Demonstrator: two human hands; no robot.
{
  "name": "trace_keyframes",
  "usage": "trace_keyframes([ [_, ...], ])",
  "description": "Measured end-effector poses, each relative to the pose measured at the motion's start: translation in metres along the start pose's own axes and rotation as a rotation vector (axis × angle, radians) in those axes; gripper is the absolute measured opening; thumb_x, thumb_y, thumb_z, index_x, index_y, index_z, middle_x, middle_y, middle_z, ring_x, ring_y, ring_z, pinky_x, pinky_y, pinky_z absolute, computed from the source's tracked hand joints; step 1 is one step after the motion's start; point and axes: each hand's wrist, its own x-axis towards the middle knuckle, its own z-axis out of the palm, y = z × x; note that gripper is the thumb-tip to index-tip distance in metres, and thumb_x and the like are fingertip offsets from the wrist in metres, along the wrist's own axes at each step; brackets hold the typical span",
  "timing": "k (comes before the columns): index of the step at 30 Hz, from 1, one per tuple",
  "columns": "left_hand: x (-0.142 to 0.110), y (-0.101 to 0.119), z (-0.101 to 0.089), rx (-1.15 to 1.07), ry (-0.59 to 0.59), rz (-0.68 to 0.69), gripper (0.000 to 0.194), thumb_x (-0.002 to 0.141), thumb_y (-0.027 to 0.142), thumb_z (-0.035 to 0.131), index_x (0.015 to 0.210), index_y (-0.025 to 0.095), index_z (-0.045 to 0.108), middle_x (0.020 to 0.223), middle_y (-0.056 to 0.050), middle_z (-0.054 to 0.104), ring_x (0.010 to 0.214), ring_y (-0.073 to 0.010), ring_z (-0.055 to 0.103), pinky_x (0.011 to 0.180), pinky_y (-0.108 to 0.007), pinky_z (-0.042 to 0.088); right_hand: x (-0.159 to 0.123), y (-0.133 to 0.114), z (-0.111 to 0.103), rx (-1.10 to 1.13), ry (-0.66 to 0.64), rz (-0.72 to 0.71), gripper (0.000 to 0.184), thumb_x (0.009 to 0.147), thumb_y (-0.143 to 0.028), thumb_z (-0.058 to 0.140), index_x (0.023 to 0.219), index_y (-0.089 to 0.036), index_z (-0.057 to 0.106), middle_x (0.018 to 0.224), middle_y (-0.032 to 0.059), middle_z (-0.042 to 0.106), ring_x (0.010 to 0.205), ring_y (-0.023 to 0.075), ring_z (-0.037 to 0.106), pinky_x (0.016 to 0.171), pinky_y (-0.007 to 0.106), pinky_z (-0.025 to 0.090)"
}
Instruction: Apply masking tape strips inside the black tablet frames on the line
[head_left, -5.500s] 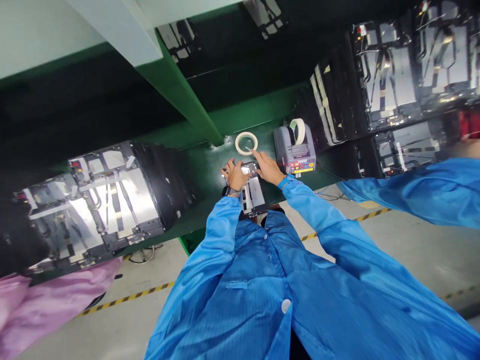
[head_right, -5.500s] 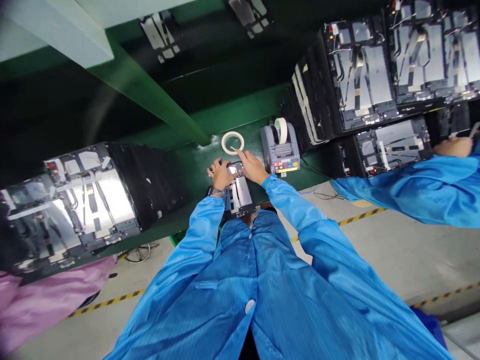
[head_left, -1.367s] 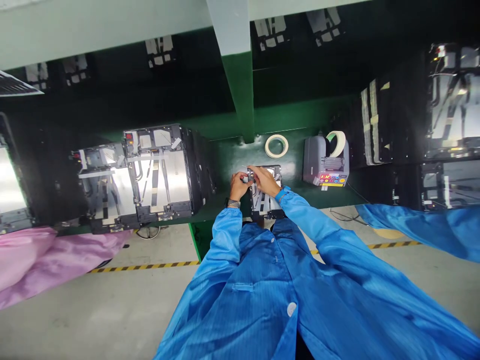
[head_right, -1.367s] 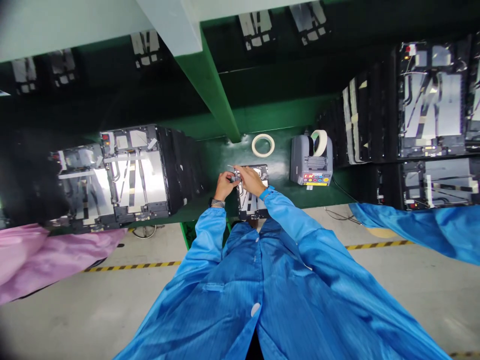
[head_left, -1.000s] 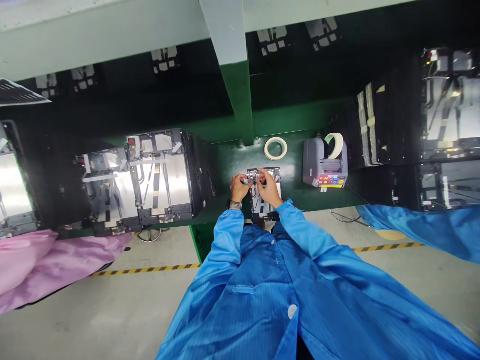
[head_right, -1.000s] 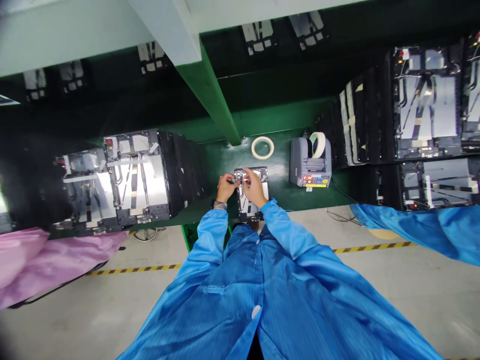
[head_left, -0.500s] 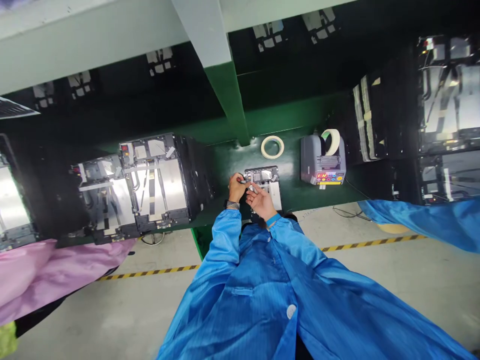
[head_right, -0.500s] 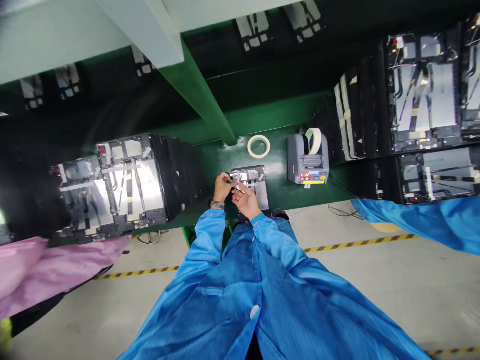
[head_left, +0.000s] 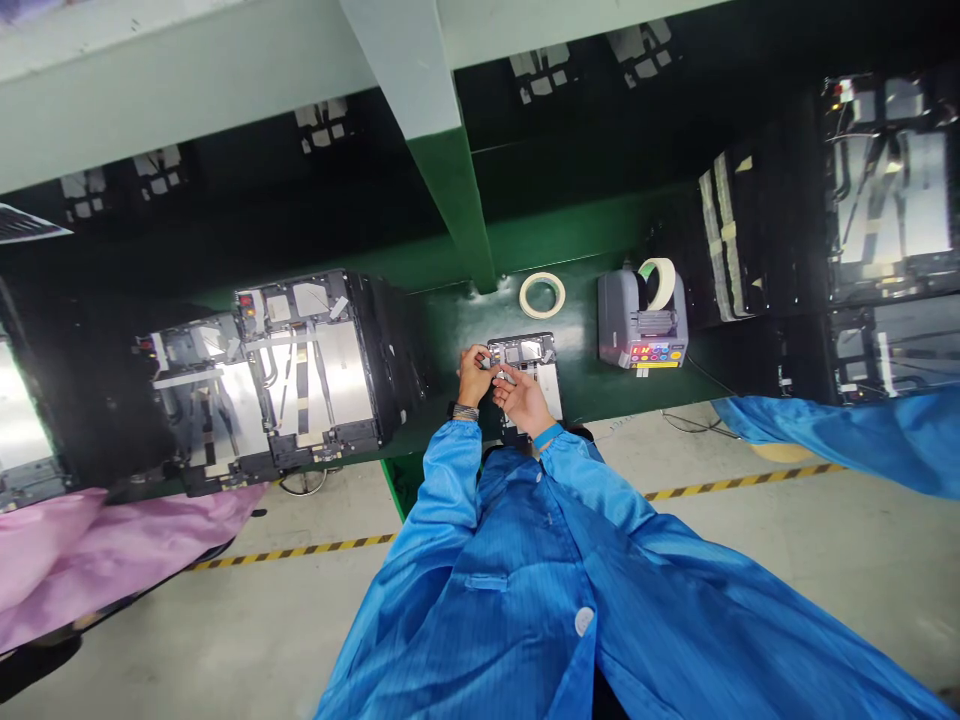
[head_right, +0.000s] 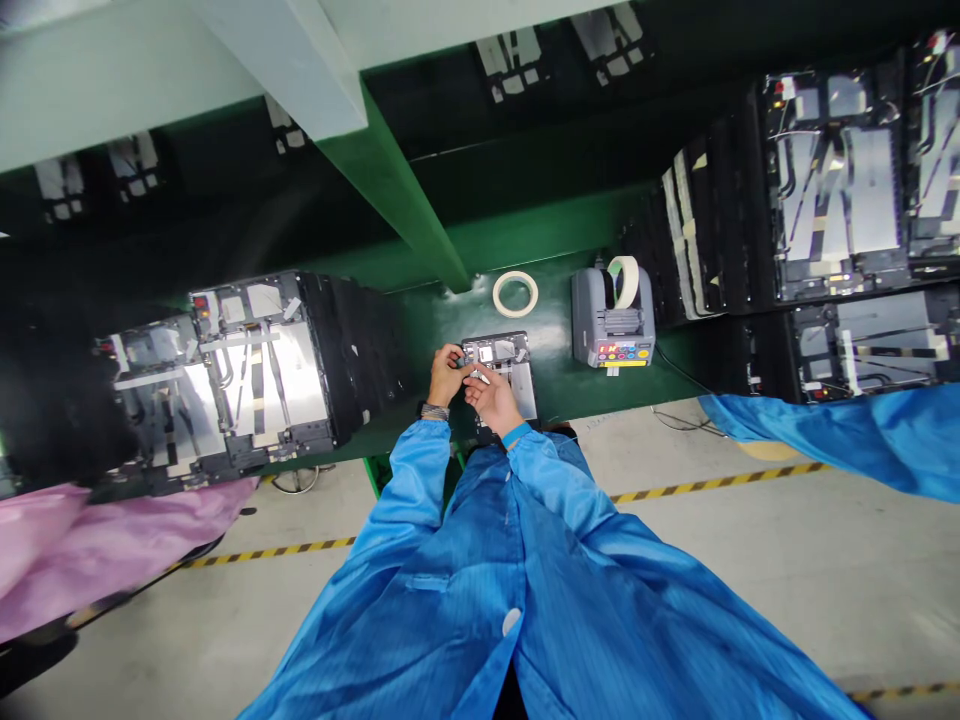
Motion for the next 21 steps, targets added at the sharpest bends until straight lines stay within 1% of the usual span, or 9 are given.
trace_keyframes([
  [6, 0.001, 0.001, -0.004, 0.035, -0.076, 0.073, 0.027, 0.079, 0.010, 0.077, 0.100, 0.027, 0.075, 0.108, -0.002, 0.060, 0.090, -0.0173, 0.059, 0.097, -0.036, 0.048, 0.000, -0.006, 0.003, -0.003, 0.002, 0.023, 0.025, 0.095, -0.037, 0.058, 0.112, -0.022, 0.069, 0.081, 0.0031, 0.072, 0.067, 0.0186, 0.062, 0.063, 0.030, 0.051],
  [9, 0.001, 0.001, -0.005, 0.041, -0.099, 0.110, 0.027, 0.081, 0.009, 0.076, 0.101, 0.028, 0.077, 0.109, -0.003, 0.060, 0.091, -0.0179, 0.059, 0.101, -0.038, 0.045, -0.002, -0.006, 0.004, 0.027, -0.010, 0.026, 0.025, 0.097, -0.037, 0.055, 0.113, -0.022, 0.069, 0.083, 0.0037, 0.073, 0.069, 0.0192, 0.063, 0.064, 0.030, 0.052],
  [12, 0.001, 0.001, -0.005, 0.077, -0.112, 0.113, 0.028, 0.083, 0.009, 0.074, 0.102, 0.029, 0.079, 0.112, -0.004, 0.060, 0.093, -0.0195, 0.060, 0.106, -0.042, 0.041, -0.004, -0.006, 0.006, 0.062, 0.002, 0.036, 0.026, 0.101, -0.038, 0.051, 0.110, -0.021, 0.069, 0.084, 0.0045, 0.073, 0.070, 0.0194, 0.063, 0.065, 0.031, 0.052],
  [17, 0.001, 0.004, -0.007, 0.169, -0.114, 0.120, 0.028, 0.084, 0.013, 0.075, 0.105, 0.031, 0.081, 0.117, -0.006, 0.058, 0.108, -0.0270, 0.059, 0.106, -0.046, 0.038, -0.005, -0.012, 0.011, 0.087, 0.037, 0.047, 0.026, 0.103, -0.038, 0.049, 0.104, -0.021, 0.067, 0.083, 0.0058, 0.072, 0.071, 0.0205, 0.063, 0.068, 0.034, 0.054],
  [21, 0.001, 0.009, -0.012, 0.228, -0.139, 0.140, 0.026, 0.084, 0.016, 0.077, 0.104, 0.033, 0.081, 0.116, -0.007, 0.057, 0.116, -0.0314, 0.056, 0.105, -0.048, 0.037, -0.004, -0.020, 0.011, 0.055, 0.051, 0.078, 0.022, 0.101, -0.031, 0.047, 0.105, -0.021, 0.066, 0.078, 0.0049, 0.070, 0.062, 0.0199, 0.059, 0.061, 0.034, 0.052],
])
